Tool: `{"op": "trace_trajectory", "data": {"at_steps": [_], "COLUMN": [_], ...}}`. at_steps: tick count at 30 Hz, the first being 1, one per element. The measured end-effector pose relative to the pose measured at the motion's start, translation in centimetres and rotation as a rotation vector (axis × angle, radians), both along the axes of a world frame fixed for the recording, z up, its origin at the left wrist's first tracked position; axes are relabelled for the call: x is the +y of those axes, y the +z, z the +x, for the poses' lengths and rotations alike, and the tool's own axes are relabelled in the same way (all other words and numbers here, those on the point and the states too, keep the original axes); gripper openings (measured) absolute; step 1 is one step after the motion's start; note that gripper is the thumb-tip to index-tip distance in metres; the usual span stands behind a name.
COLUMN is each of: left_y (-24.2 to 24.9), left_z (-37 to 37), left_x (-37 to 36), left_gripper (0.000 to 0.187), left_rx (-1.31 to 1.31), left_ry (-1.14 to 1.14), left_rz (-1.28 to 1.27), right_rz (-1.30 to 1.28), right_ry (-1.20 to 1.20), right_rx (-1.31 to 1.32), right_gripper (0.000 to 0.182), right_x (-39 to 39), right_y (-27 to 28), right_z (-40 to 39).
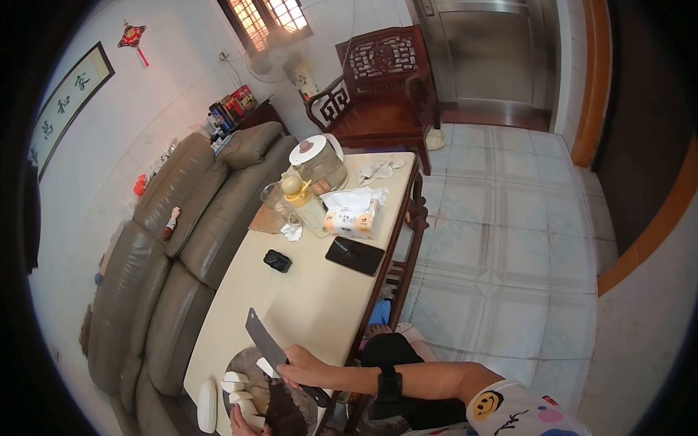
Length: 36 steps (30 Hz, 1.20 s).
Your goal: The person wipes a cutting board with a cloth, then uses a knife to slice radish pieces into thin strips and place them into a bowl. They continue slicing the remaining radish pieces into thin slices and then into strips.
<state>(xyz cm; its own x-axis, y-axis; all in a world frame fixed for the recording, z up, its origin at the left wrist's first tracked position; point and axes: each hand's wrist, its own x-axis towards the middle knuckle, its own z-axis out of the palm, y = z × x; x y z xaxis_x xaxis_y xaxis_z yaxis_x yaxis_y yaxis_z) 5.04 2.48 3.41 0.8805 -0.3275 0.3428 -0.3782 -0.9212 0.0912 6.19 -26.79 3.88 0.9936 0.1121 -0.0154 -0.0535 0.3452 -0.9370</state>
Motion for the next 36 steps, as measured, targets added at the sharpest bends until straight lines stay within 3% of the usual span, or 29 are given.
{"op": "trace_trajectory", "data": {"at_steps": [5,9,12,14,15,17,18,20,21,24,27,30,36], "left_y": [-0.6,-0.3,-1.4,-3.1,-2.1,1.5,1.7,1.3,2.4,2.6,2.5,1.1,2.0], "left_z": [-0.3,-0.4,-0.2,0.0,0.0,0.0,0.2,0.9,1.2,3.1,5.0,6.3,7.0], "left_x": [0.7,1.0,1.5,3.2,2.1,-1.6,-2.4,-3.5,-4.7,-7.9,-9.6,-9.7,-10.6], "left_gripper": [0.091,0.089,0.090,0.094,0.094,0.104,0.104,0.073,0.075,0.078,0.073,0.060,0.055], "left_rx": [0.120,0.265,0.199,-0.033,-0.031,0.111,0.105,-0.066,0.139,0.337,0.266,0.219,0.157], "left_ry": [0.050,0.121,0.003,0.143,0.145,0.075,0.102,-0.121,-0.113,-0.280,-0.357,-0.432,-0.349], "left_rz": [-0.071,-0.157,-0.343,-0.103,-0.099,-0.495,-0.495,-0.203,-0.196,-0.156,0.107,0.174,0.210], "right_rz": [-0.018,-0.008,-0.001,0.009,-0.003,-0.010,0.011,0.009,0.011,-0.002,0.000,0.022,0.014], "right_ry": [0.038,0.024,0.029,0.031,0.019,0.029,0.005,0.003,0.039,0.016,0.013,-0.006,0.025], "right_rx": [0.029,-0.003,0.013,0.019,0.030,0.045,0.023,0.028,0.028,0.068,0.071,0.076,0.122], "right_gripper": [0.018,0.018,0.017,0.015,0.015,0.015,0.015,0.015,0.015,0.014,0.013,0.013,0.011], "right_x": [0.0,-0.2,-0.7,-0.6,-0.5,0.0,0.0,0.2,0.3,-0.1,-0.3,-0.9,-1.3], "right_y": [-0.6,-0.4,0.9,1.0,0.7,0.2,0.1,-0.4,-0.2,-0.1,-0.2,0.0,0.6], "right_z": [0.4,0.1,-0.3,-0.3,-0.2,-0.1,-0.1,0.4,0.4,0.2,0.4,0.1,0.1]}}
